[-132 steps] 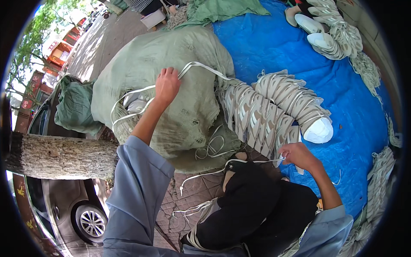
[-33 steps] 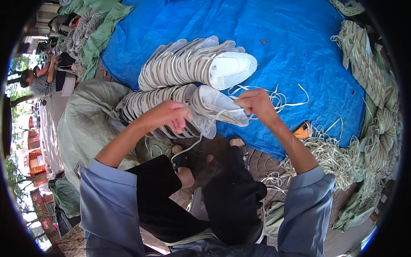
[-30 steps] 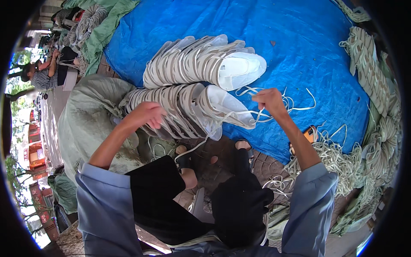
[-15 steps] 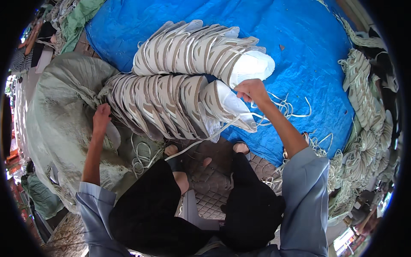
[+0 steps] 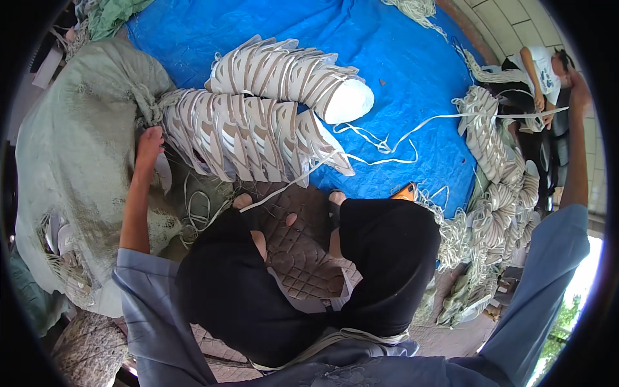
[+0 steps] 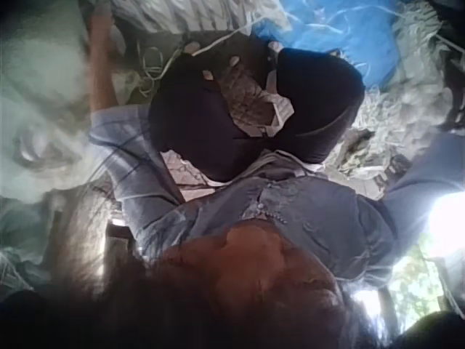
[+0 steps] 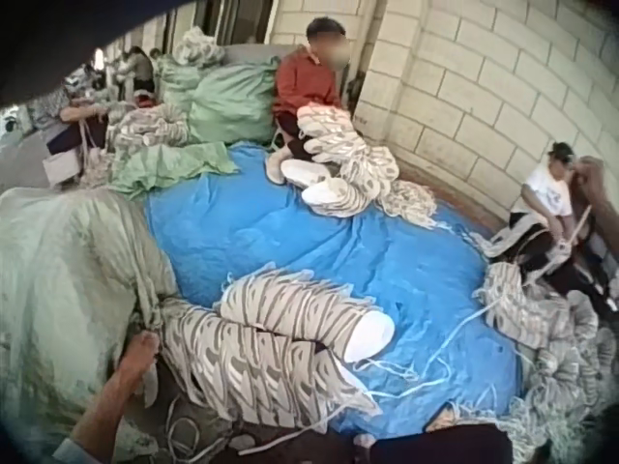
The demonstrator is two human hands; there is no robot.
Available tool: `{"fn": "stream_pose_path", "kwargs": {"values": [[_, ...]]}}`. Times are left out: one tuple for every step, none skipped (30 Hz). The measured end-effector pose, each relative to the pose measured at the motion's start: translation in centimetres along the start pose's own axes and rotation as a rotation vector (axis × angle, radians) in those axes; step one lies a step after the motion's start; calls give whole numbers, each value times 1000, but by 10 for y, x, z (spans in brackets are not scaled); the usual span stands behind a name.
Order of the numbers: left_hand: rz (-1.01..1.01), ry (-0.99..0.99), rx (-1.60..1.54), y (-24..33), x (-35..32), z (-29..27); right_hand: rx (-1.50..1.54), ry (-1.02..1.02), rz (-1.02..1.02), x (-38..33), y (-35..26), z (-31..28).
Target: The person threads white shoelaces through the eyelets of a white sneaker, pulling the laces tight and arranging them. After finishing one shoe, they place it on a stack of similar shoes and pick up another to continue the process.
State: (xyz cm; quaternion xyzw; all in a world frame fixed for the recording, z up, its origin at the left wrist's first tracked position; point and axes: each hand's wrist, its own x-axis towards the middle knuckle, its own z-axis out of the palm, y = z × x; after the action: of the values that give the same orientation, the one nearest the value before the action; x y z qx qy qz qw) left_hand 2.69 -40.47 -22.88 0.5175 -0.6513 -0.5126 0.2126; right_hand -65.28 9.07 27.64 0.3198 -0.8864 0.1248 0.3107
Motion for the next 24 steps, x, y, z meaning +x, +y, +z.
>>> {"fn": "stream_pose_path", "kwargs": {"values": [[5,-9,-9,3,-1,6,15,5,-139,-1,-7,8],[16,-22,-42,6,-1,11,20,13,-276,-2,-13,7],[19,-22,-55,7,-4,7,-260,-94,-368,-16,-34,34],[19,-26,-66,4,-6,2,-141,-161,-378,-51,-73,75],[10,42,-91,-5,-6,2,-27,-230,-385,-86,-117,110],[-1,86,-70,-9,-6,1,84,-296,-374,-125,-154,140],[-17,140,-45,-16,-6,-4,404,-437,-269,-168,-202,166],[-19,154,-51,-22,4,10,172,-654,-123,-192,-226,175],[-33,63,73,-32,12,1,311,-643,-122,-228,-244,203],[39,146,148,-60,22,-16,405,-793,-127,-251,-261,233],[98,240,247,-98,25,-41,516,-909,-54,-275,-283,270],[-34,186,108,-80,29,-11,450,-988,-141,-294,-270,289],[-170,161,0,-51,25,6,410,-1068,-231,-309,-258,309],[-200,183,-26,-36,20,6,468,-1054,-228,-319,-263,326],[-235,208,-48,-30,16,6,530,-1045,-227,-330,-272,339],[-247,111,27,-34,16,-7,620,-1132,3,-340,-282,349],[-276,154,1,-31,14,-8,546,-1291,133,-345,-295,355],[-289,176,58,-34,16,-15,571,-1390,94,-355,-300,370],[-321,179,40,-29,18,-12,720,-1395,279,-369,-300,376],[-306,193,15,-24,17,-7,801,-1428,354,-379,-297,385],[-278,220,0,-27,15,-9,815,-1512,403,-388,-299,393],[-211,258,135,-31,16,-6,843,-1544,490,-397,-301,395],[-197,291,233,-41,12,-18,730,-1655,383,-401,-312,399],[-205,232,254,-39,14,-20,606,-1749,278,-399,-315,403]]}}
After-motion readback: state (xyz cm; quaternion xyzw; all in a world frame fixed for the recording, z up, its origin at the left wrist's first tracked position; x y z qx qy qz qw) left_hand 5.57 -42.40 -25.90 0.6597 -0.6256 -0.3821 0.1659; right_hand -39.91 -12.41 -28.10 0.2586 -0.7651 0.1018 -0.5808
